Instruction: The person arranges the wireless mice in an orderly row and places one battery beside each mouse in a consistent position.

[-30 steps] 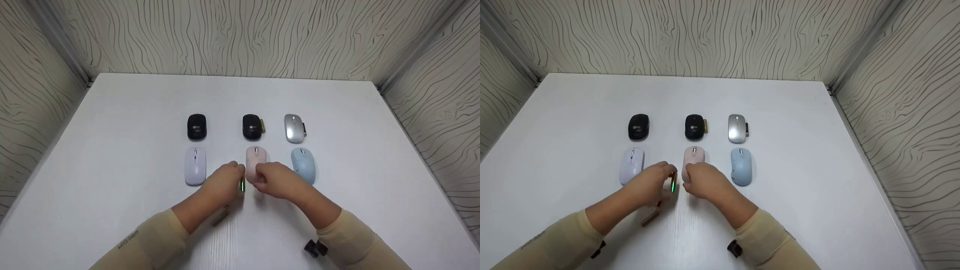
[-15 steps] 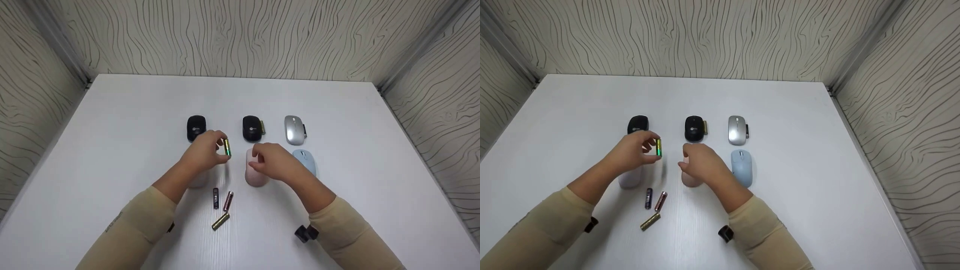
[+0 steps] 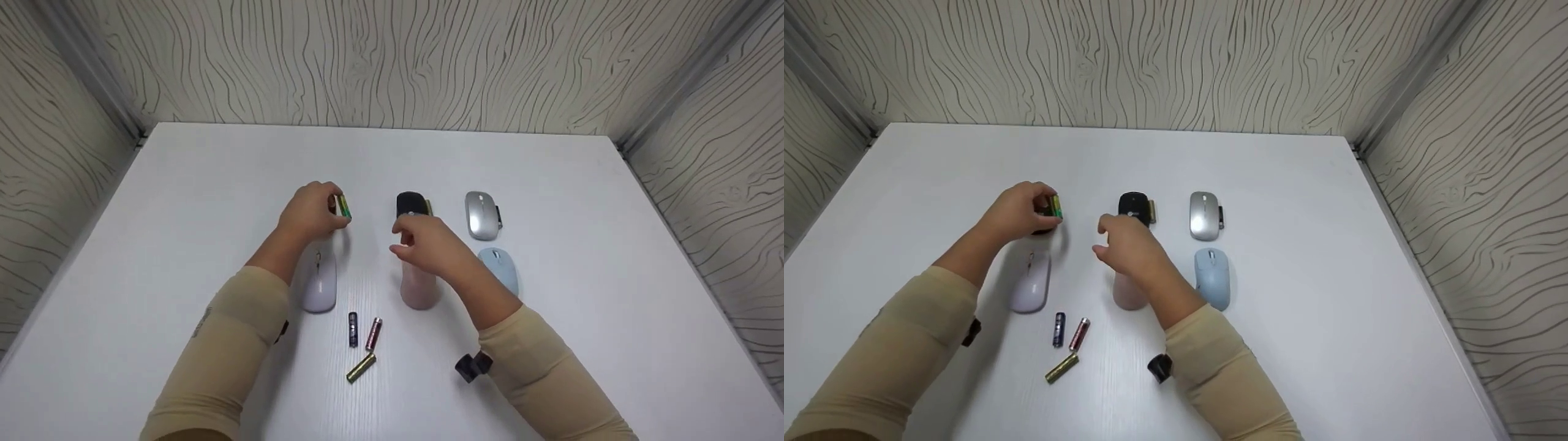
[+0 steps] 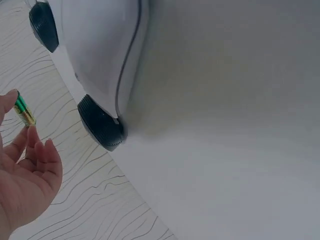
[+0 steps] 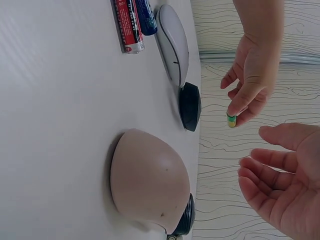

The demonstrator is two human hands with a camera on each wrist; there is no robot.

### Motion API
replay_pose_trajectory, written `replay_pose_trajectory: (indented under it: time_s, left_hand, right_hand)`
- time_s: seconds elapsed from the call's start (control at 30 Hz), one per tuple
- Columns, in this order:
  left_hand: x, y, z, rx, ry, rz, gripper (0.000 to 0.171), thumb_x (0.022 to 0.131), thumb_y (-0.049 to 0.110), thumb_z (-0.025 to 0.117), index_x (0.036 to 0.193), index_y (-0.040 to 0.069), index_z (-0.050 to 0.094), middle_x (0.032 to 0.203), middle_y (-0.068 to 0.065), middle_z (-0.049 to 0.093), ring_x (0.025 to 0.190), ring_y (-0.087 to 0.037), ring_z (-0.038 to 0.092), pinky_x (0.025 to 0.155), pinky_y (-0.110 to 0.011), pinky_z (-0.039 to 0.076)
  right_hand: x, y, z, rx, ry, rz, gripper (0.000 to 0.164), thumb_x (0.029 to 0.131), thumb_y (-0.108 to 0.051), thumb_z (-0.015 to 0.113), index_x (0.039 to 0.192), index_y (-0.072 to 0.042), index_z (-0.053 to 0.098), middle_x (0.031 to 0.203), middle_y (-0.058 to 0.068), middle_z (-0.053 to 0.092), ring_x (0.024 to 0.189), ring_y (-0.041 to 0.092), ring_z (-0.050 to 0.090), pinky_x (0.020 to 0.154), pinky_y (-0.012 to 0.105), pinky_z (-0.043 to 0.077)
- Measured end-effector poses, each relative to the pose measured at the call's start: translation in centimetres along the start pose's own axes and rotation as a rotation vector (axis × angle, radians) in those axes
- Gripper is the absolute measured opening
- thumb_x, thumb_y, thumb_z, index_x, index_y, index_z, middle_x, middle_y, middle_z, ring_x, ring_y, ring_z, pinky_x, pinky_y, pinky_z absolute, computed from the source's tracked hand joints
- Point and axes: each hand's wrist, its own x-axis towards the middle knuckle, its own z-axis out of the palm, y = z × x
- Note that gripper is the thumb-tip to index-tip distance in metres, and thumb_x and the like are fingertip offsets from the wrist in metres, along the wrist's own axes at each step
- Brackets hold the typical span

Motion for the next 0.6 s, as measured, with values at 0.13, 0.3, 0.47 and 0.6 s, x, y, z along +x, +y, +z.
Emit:
replay_pose_trajectory:
  time_s: [0.13, 0.3, 0.47, 0.6]
  left_hand:
    - [0.9, -0.5, 0.1, 0.063, 0.001, -0.018, 0.052, 0.076, 0.029, 0.071, 0.121, 0.009, 0.056, 0.105, -0.009, 0.053, 0.099, -0.024, 0.047, 0.085, -0.037, 0.044]
    - [1.7, -0.6, 0.4, 0.112, -0.018, -0.070, 0.052, 0.076, 0.032, 0.071, 0.121, 0.012, 0.056, 0.111, -0.010, 0.050, 0.104, -0.026, 0.043, 0.088, -0.041, 0.043]
    - [2.4, -0.9, 0.9, 0.152, -0.023, -0.082, 0.052, 0.076, 0.034, 0.071, 0.122, 0.015, 0.057, 0.112, -0.010, 0.048, 0.103, -0.026, 0.040, 0.086, -0.042, 0.044]
    - [2.8, -1.3, 1.3, 0.178, -0.022, -0.078, 0.050, 0.075, 0.034, 0.071, 0.120, 0.015, 0.057, 0.112, -0.010, 0.047, 0.103, -0.026, 0.039, 0.086, -0.044, 0.043]
  right_hand:
    - [1.2, -0.4, 0.7, 0.013, 0.002, 0.020, 0.034, 0.083, -0.020, 0.068, 0.114, -0.011, 0.058, 0.101, 0.007, 0.061, 0.094, 0.019, 0.057, 0.082, 0.032, 0.048]
    - [2.5, -0.5, 1.7, 0.055, 0.018, 0.041, 0.043, 0.082, -0.019, 0.068, 0.123, -0.013, 0.055, 0.117, 0.007, 0.058, 0.109, 0.021, 0.053, 0.091, 0.034, 0.044]
    - [3.4, -0.3, 2.4, 0.092, 0.046, 0.034, 0.047, 0.082, -0.020, 0.068, 0.127, -0.014, 0.053, 0.125, 0.006, 0.054, 0.115, 0.021, 0.050, 0.094, 0.033, 0.042]
    - [3.7, -0.1, 2.9, 0.113, 0.049, 0.058, 0.047, 0.082, -0.022, 0.068, 0.127, -0.015, 0.053, 0.125, 0.005, 0.054, 0.115, 0.020, 0.050, 0.093, 0.033, 0.043]
